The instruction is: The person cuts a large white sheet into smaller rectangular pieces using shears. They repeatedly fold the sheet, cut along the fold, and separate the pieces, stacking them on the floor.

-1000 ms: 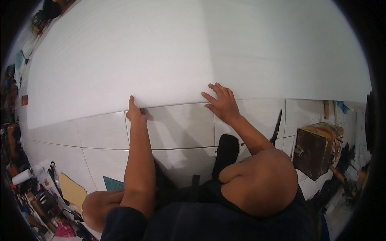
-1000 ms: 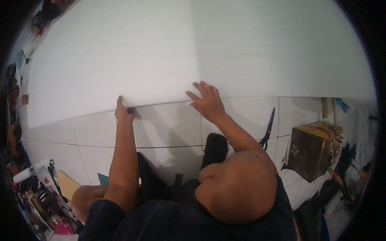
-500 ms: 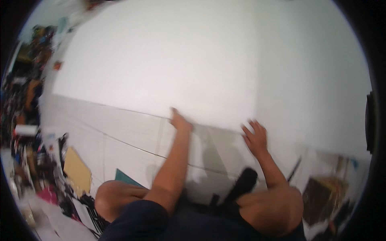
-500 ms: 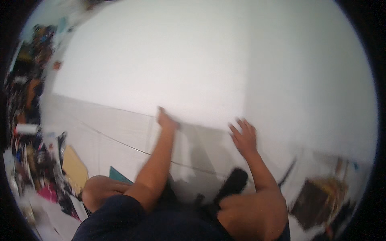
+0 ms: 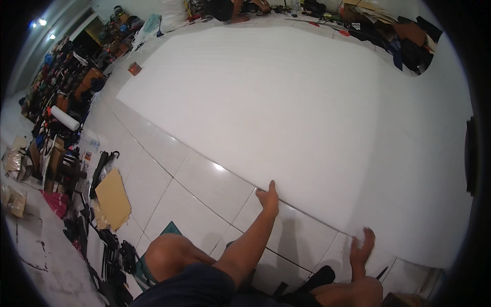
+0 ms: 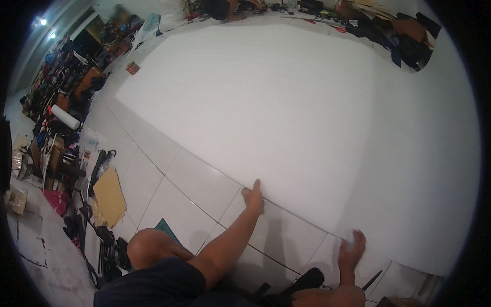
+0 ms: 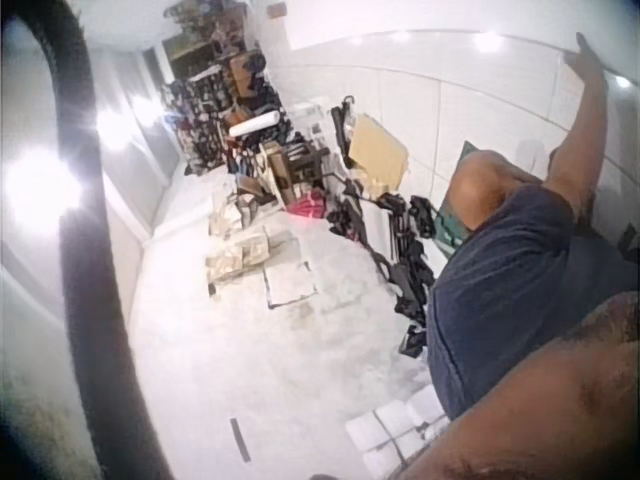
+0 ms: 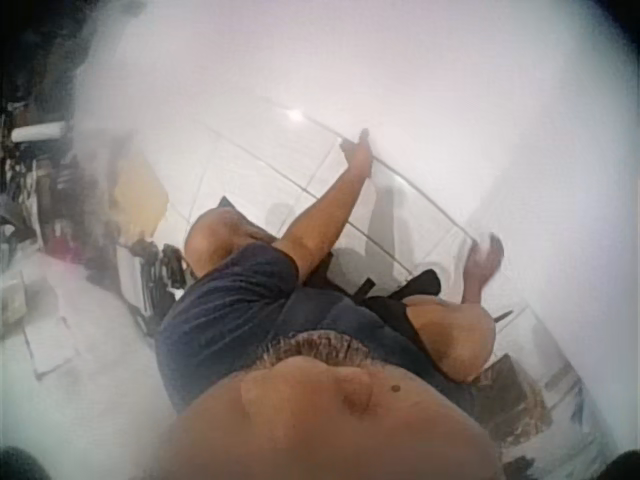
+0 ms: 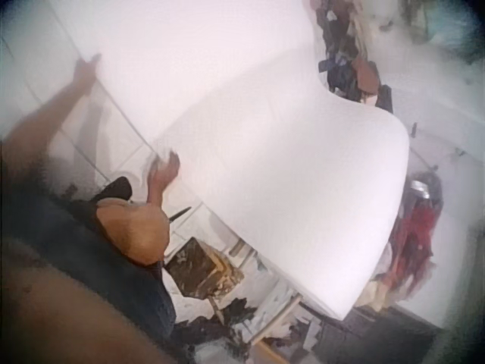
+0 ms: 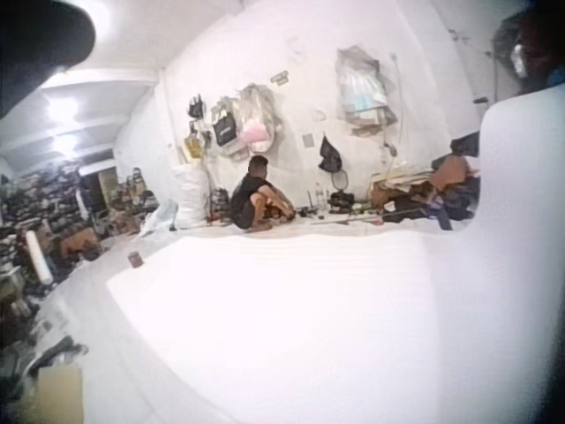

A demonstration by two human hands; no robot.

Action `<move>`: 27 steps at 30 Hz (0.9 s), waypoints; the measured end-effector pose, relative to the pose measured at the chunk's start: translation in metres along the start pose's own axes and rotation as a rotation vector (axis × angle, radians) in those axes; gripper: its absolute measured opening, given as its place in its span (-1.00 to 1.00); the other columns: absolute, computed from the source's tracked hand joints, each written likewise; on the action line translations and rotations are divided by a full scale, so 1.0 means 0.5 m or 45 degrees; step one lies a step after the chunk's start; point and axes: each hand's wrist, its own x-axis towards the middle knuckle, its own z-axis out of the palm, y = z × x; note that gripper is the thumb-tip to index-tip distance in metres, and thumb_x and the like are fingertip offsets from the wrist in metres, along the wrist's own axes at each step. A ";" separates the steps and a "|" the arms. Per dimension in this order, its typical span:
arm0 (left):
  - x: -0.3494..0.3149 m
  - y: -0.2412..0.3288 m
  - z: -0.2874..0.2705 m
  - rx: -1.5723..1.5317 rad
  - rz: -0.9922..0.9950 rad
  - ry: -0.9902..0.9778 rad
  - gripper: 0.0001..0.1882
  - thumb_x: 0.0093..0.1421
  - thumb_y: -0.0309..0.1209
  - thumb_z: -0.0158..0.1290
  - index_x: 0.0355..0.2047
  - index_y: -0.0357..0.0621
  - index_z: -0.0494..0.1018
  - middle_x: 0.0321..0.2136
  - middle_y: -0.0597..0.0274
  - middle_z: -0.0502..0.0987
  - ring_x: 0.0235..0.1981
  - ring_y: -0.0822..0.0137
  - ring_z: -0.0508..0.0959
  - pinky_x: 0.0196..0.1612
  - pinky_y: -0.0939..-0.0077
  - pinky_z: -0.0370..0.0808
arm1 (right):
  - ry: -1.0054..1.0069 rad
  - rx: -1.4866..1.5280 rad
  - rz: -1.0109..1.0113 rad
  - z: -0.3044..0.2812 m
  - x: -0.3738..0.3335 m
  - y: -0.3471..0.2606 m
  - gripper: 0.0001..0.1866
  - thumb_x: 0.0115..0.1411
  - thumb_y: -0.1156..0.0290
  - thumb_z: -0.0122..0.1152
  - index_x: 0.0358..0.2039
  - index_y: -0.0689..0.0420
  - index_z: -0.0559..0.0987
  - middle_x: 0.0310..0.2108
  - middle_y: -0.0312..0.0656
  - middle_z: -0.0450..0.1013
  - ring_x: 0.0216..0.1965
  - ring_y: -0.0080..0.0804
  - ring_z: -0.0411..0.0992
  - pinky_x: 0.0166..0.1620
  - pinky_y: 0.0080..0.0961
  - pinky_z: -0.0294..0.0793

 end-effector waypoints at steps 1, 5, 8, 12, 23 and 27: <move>-0.004 0.018 -0.007 0.177 -0.014 0.170 -0.20 0.20 -0.13 0.13 0.20 -0.49 0.06 0.16 -0.28 0.22 0.18 -0.09 0.27 0.21 0.13 0.26 | 0.052 0.021 0.146 -0.018 -0.038 0.052 -0.43 0.11 0.43 0.22 0.15 0.23 0.35 0.13 0.09 0.27 0.17 0.04 0.21 0.23 -0.06 0.14; 0.005 0.037 -0.023 0.547 1.016 0.351 -0.19 0.15 -0.17 0.16 0.24 -0.40 0.08 0.17 -0.28 0.22 0.22 -0.17 0.20 0.27 0.06 0.16 | 0.264 0.219 0.953 -0.053 -0.226 0.192 -0.48 0.17 0.35 0.19 0.11 0.26 0.34 0.12 0.11 0.20 0.14 -0.01 0.19 0.19 -0.12 0.14; -0.093 0.054 0.076 0.866 1.499 -0.334 -0.25 0.19 -0.05 0.09 0.32 0.02 0.13 0.30 -0.25 0.07 0.33 -0.25 0.02 0.33 -0.07 -0.02 | 0.270 0.213 1.048 -0.109 -0.298 0.152 -0.55 0.16 0.32 0.20 0.01 0.27 0.37 -0.02 0.05 0.25 0.01 -0.08 0.22 0.08 -0.15 0.19; -0.175 0.018 0.142 1.123 1.925 -0.972 -0.23 0.23 0.14 -0.05 0.33 0.05 0.13 0.35 -0.21 -0.07 0.36 -0.23 -0.07 0.34 -0.19 -0.15 | 0.244 0.243 1.045 -0.145 -0.352 0.106 -0.62 0.16 0.28 0.20 -0.13 0.28 0.41 -0.21 -0.02 0.31 -0.16 -0.18 0.25 -0.08 -0.20 0.25; -0.195 -0.008 0.172 1.682 1.925 -1.027 -0.12 0.23 0.34 -0.31 0.40 0.12 -0.09 0.39 -0.12 -0.19 0.41 -0.09 -0.20 0.38 -0.10 -0.31 | 0.325 0.388 1.231 -0.188 -0.422 0.038 -0.70 0.08 0.34 0.34 -0.28 0.24 0.46 -0.44 -0.32 0.39 -0.41 -0.51 0.30 -0.33 -0.48 0.36; -0.183 -0.006 0.172 1.615 1.938 -1.026 -0.15 0.23 0.25 -0.18 0.38 0.08 -0.02 0.38 -0.16 -0.17 0.41 -0.12 -0.20 0.38 -0.08 -0.32 | 0.247 0.416 1.134 -0.227 -0.367 -0.037 -0.66 0.10 0.33 0.35 -0.21 0.21 0.45 -0.35 -0.30 0.39 -0.33 -0.51 0.31 -0.28 -0.52 0.36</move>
